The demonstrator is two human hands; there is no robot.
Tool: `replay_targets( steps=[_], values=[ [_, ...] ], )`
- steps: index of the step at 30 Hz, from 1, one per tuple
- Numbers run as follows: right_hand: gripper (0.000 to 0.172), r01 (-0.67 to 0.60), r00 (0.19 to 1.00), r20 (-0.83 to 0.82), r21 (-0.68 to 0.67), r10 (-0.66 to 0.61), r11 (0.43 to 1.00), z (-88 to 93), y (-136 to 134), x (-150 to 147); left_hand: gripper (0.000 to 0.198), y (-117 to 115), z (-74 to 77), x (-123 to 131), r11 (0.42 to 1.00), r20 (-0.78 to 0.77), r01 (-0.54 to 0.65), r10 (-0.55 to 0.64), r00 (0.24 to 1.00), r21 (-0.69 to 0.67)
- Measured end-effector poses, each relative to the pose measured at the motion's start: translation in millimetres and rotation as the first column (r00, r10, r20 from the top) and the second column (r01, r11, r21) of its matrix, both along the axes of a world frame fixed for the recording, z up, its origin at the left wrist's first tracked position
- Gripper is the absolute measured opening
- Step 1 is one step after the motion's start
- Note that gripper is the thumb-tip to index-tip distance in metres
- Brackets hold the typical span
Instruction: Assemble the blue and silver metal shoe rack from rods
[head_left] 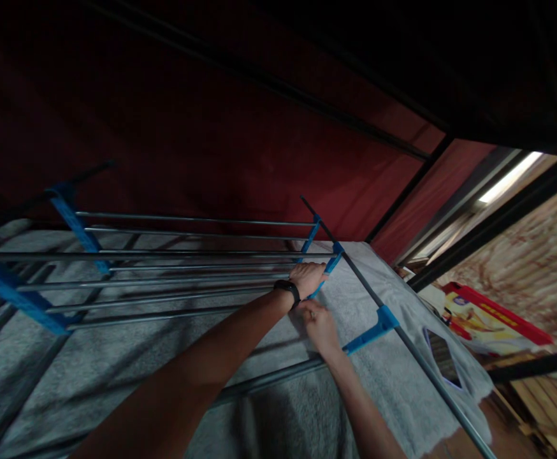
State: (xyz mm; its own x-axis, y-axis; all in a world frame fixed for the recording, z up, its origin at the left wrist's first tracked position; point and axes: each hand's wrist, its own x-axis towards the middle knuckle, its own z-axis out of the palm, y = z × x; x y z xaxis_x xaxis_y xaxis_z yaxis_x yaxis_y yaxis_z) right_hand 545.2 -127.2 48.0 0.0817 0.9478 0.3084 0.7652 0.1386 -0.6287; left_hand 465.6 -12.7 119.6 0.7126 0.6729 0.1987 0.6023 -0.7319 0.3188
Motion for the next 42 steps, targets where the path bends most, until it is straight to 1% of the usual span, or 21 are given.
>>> replay_targets(
  steps=[1, 2, 3, 4, 5, 6, 9, 11, 13, 16, 19, 23, 26, 31, 36, 39, 42],
  values=[
    [0.032, 0.131, 0.987, -0.102, 0.054, -0.125, 0.990, -0.1, 4.0, 9.6, 0.030, -0.7, 0.3, 0.0, 1.000, -0.005, -0.007, 0.007, 1.000, -0.001],
    [0.032, 0.255, 0.952, -0.200, 0.101, -0.232, 0.962, 0.9, 9.4, 18.5, 0.031, -1.4, 0.8, 0.1, 1.000, -0.008, -0.012, 0.012, 1.000, 0.000],
    [0.035, 0.352, 0.909, -0.286, 0.136, -0.303, 0.926, 2.8, 15.9, 26.5, 0.031, -2.1, 1.4, 0.3, 1.000, -0.009, -0.013, 0.013, 1.000, 0.002],
    [0.040, 0.415, 0.871, -0.355, 0.159, -0.340, 0.896, 5.5, 23.1, 33.2, 0.032, -2.7, 2.1, 0.5, 1.000, -0.010, -0.014, 0.014, 1.000, 0.001],
    [0.045, 0.445, 0.847, -0.402, 0.175, -0.349, 0.878, 8.7, 30.8, 38.7, 0.033, -3.3, 2.9, 0.6, 1.000, -0.012, -0.017, 0.017, 1.000, -0.001],
    [0.049, 0.445, 0.839, -0.428, 0.184, -0.337, 0.876, 12.2, 38.4, 42.7, 0.033, -3.7, 3.7, 0.5, 1.000, -0.016, -0.018, 0.018, 1.000, -0.005],
    [0.050, 0.356, 0.865, -0.438, 0.195, -0.243, 0.914, 22.1, 57.2, 48.2, 0.032, -4.1, 5.6, -0.3, 1.000, -0.022, -0.011, 0.010, 1.000, -0.003],
    [0.048, 0.318, 0.878, -0.431, 0.199, -0.209, 0.927, 27.5, 64.4, 48.9, 0.031, -3.9, 6.4, -1.3, 1.000, -0.021, 0.001, -0.001, 1.000, 0.005],
    [0.045, 0.307, 0.876, -0.439, 0.189, -0.200, 0.933, 31.5, 67.9, 49.1, 0.030, -3.9, 6.7, -2.0, 1.000, -0.022, 0.004, -0.004, 1.000, 0.000],
    [0.037, 0.281, 0.864, -0.470, 0.156, -0.179, 0.947, 34.3, 70.7, 49.9, 0.034, -4.4, 5.7, -1.0, 1.000, -0.026, -0.024, 0.024, 0.999, -0.018],
    [0.036, 0.279, 0.867, -0.464, 0.148, -0.183, 0.949, 32.1, 74.3, 51.3, 0.037, -4.8, 2.7, 2.7, 0.999, -0.019, -0.047, 0.047, 0.999, -0.012],
    [0.037, 0.331, 0.896, -0.367, 0.173, -0.251, 0.928, 25.4, 77.7, 54.7, 0.038, -1.3, -1.8, 6.3, 0.999, 0.000, -0.046, 0.046, 0.999, -0.007],
    [0.038, 0.345, 0.907, -0.320, 0.186, -0.275, 0.920, 22.1, 76.6, 58.5, 0.038, 4.7, -5.3, 1.5, 0.999, 0.009, -0.037, 0.037, 0.999, -0.031],
    [0.042, 0.357, 0.906, -0.304, 0.174, -0.295, 0.918, 22.9, 74.2, 57.5, 0.033, 9.0, -10.8, -11.7, 0.998, -0.020, -0.010, 0.009, 1.000, -0.054],
    [0.042, 0.348, 0.893, -0.353, 0.155, -0.277, 0.924, 23.4, 74.7, 49.8, 0.034, 5.9, -3.3, -11.5, 0.999, -0.003, -0.022, 0.022, 1.000, -0.040],
    [0.038, 0.320, 0.889, -0.383, 0.132, -0.250, 0.938, 17.7, 72.4, 49.4, 0.032, 5.8, 0.7, -10.7, 0.998, 0.013, -0.013, 0.014, 1.000, -0.063],
    [0.036, 0.278, 0.897, -0.381, 0.092, -0.224, 0.956, 10.3, 68.9, 49.7, 0.031, 6.5, 1.4, -11.5, 0.997, 0.017, -0.009, 0.011, 1.000, -0.072]
  ],
)
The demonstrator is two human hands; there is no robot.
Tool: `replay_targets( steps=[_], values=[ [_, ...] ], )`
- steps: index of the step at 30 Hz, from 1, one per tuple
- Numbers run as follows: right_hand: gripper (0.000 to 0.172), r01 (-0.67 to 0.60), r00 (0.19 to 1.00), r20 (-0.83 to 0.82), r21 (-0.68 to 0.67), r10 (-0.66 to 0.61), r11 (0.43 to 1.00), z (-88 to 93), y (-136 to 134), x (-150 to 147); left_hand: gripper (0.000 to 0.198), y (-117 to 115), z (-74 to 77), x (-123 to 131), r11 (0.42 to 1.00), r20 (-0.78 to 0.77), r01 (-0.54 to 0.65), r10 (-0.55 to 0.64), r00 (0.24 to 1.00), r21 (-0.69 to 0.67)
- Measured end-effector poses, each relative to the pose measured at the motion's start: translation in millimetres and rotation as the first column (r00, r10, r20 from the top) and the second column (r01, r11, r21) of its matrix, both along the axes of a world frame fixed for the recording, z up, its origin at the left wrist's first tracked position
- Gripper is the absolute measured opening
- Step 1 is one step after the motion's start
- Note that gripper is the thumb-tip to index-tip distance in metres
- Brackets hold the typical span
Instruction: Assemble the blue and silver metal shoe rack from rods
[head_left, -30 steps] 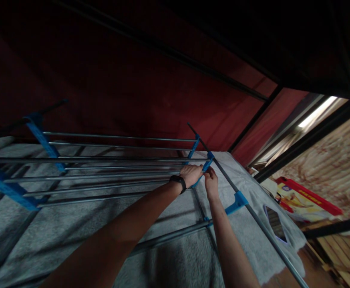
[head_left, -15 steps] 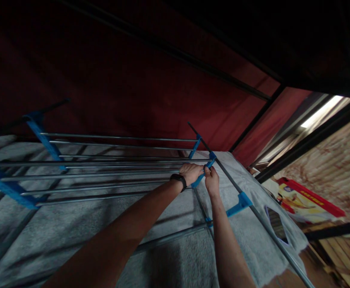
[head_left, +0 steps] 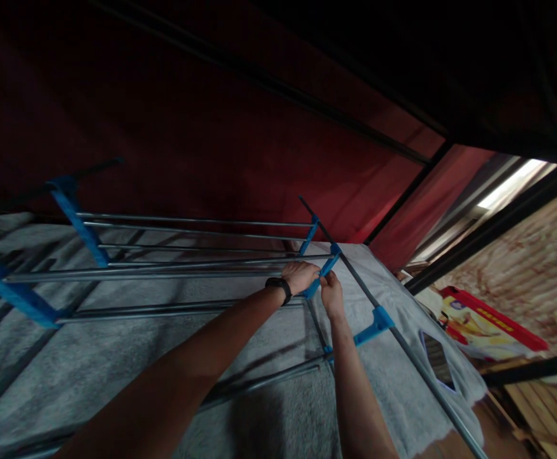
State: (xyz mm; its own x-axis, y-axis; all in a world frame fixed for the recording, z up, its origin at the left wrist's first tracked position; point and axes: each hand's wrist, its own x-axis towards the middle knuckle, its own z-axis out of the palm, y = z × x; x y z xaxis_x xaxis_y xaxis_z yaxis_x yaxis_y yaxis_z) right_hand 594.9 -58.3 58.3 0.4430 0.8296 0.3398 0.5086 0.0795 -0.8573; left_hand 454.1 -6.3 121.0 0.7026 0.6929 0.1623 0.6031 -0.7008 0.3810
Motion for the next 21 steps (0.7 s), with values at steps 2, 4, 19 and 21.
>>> replay_targets(
  steps=[2, 4, 19, 21],
  values=[
    [0.035, 0.006, 1.000, 0.014, -0.022, -0.005, 1.000, -2.6, -1.9, -1.8, 0.031, 0.5, 0.4, -0.8, 1.000, -0.005, -0.005, 0.005, 1.000, -0.006],
    [0.034, 0.045, 0.998, 0.049, -0.036, -0.044, 0.998, -2.5, -2.9, -5.8, 0.032, 1.0, 1.5, -1.6, 1.000, -0.010, -0.004, 0.004, 1.000, -0.010],
    [0.038, 0.168, 0.970, 0.184, -0.050, -0.157, 0.984, 3.4, -1.5, -26.2, 0.032, 6.2, 1.9, -3.8, 0.996, 0.020, -0.033, 0.034, 0.999, -0.078],
    [0.039, 0.170, 0.967, 0.199, -0.042, -0.159, 0.985, 3.4, -2.6, -27.2, 0.031, 7.6, 0.9, -3.9, 0.995, 0.025, -0.038, 0.040, 0.999, -0.097]
  ],
)
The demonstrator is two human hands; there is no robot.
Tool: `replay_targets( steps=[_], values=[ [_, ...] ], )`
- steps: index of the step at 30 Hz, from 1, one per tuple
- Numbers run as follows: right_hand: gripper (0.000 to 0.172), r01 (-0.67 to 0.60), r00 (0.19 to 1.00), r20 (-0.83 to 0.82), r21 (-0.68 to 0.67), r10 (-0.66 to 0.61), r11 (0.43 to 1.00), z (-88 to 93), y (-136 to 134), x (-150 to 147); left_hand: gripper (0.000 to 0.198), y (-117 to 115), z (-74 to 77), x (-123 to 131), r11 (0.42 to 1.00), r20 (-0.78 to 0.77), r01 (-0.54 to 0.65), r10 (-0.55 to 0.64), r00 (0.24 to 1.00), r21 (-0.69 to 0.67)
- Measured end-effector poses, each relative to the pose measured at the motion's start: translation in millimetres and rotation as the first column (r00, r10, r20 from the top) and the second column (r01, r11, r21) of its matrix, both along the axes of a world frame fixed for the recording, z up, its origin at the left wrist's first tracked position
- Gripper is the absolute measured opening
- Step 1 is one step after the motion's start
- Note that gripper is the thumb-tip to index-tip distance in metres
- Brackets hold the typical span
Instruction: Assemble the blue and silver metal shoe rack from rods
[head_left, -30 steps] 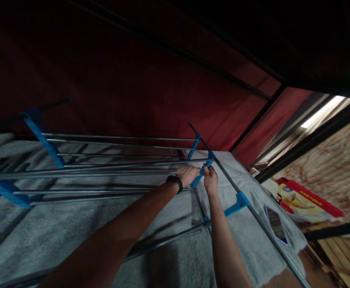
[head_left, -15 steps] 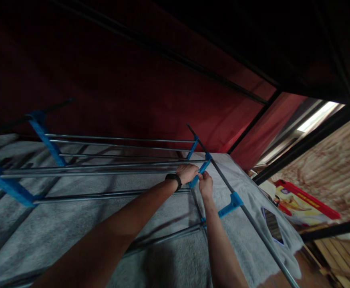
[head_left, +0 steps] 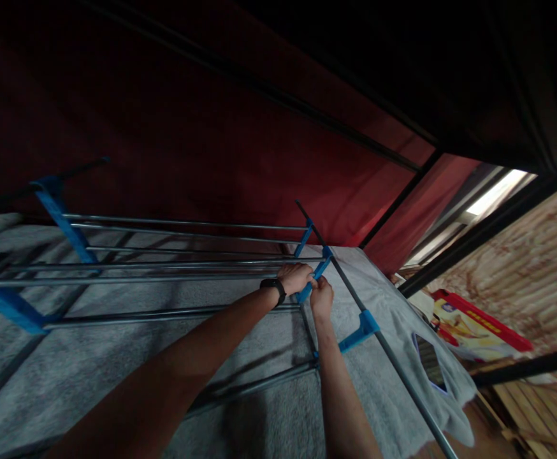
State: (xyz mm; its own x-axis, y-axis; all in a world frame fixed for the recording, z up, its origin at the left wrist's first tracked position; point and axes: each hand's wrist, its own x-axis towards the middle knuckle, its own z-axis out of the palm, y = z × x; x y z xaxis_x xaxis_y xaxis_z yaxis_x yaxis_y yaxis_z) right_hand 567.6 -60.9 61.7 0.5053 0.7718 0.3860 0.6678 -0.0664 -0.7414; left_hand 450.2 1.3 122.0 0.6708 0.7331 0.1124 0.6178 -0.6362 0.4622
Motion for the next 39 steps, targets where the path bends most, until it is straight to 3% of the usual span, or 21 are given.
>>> replay_targets(
  steps=[10, 22, 29, 39],
  values=[
    [0.040, 0.039, 0.998, 0.043, -0.016, -0.038, 0.999, -3.8, 2.0, -0.8, 0.031, 0.8, 2.7, -2.3, 0.999, 0.007, 0.003, -0.003, 1.000, -0.042],
    [0.043, -0.001, 0.999, 0.048, 0.005, 0.001, 1.000, -3.6, 0.0, -1.8, 0.029, 3.5, 5.8, -4.0, 0.996, -0.016, -0.015, 0.013, 1.000, -0.094],
    [0.040, -0.051, 0.999, -0.015, 0.006, 0.051, 0.999, -2.3, 0.3, -1.1, 0.030, 1.6, 2.5, -6.1, 0.998, -0.011, 0.010, -0.011, 1.000, -0.054],
    [0.045, -0.021, 1.000, 0.022, -0.023, 0.021, 1.000, -3.6, -1.0, -2.2, 0.029, 0.8, 3.6, -7.5, 0.995, 0.036, -0.003, 0.007, 0.999, -0.104]
  ],
)
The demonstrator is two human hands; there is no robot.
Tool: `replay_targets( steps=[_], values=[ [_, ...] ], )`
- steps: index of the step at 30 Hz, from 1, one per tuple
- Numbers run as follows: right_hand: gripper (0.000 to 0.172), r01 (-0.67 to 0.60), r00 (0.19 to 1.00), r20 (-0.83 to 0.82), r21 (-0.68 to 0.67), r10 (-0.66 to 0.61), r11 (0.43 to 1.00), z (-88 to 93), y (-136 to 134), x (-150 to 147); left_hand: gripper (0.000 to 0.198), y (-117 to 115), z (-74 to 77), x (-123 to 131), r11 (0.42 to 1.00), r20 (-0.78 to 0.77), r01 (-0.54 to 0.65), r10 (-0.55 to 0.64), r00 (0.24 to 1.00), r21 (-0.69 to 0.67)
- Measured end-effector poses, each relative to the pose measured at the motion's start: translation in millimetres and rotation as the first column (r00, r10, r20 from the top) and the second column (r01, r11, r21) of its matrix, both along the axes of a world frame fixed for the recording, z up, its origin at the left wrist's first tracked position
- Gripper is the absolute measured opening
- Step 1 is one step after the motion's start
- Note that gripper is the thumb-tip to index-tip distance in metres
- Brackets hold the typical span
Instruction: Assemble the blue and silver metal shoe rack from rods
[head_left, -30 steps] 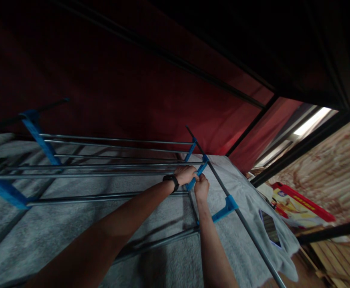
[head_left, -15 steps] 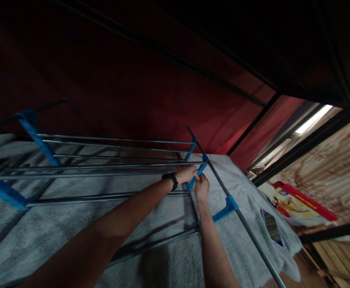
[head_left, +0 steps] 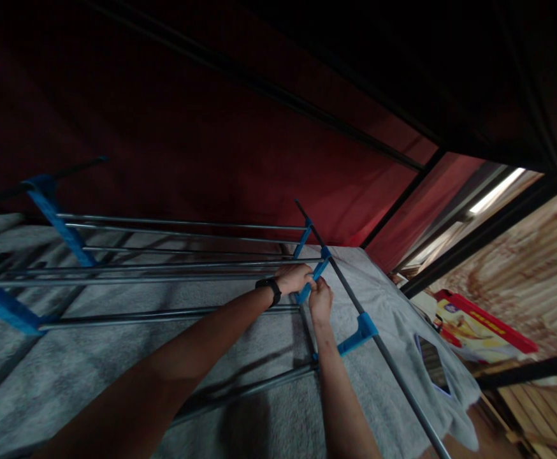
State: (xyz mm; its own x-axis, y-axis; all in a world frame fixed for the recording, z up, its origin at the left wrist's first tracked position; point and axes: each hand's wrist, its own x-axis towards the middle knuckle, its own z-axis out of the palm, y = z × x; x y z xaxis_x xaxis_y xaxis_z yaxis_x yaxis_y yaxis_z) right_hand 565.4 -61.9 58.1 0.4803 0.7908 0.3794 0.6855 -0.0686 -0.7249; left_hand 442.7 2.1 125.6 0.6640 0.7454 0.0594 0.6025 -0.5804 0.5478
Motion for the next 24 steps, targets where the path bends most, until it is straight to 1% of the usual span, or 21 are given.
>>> replay_targets(
  steps=[6, 15, 19, 22, 24],
  values=[
    [0.042, -0.007, 0.999, 0.035, 0.007, 0.007, 1.000, -0.2, -0.7, 0.0, 0.031, 1.8, -1.8, 0.6, 0.999, 0.039, 0.005, -0.004, 0.999, -0.033],
    [0.045, 0.021, 0.998, 0.066, -0.012, -0.020, 1.000, -1.3, -0.7, -2.8, 0.028, 2.7, -2.7, 2.0, 1.000, 0.009, 0.017, -0.017, 1.000, -0.021],
    [0.047, 0.026, 0.996, 0.090, -0.025, -0.024, 0.999, -1.7, -0.4, -3.1, 0.025, 3.1, -3.9, 3.1, 0.998, -0.016, 0.025, -0.024, 1.000, 0.057],
    [0.050, 0.033, 0.991, 0.129, -0.042, -0.027, 0.999, -2.5, -3.8, -1.8, 0.024, -2.2, -2.4, 3.7, 0.994, -0.052, 0.041, -0.036, 0.998, 0.097],
    [0.051, 0.031, 0.988, 0.154, -0.049, -0.023, 0.998, -4.5, -6.1, 0.6, 0.027, -7.5, -2.3, 3.4, 0.990, -0.074, 0.055, -0.045, 0.996, 0.132]
  ],
)
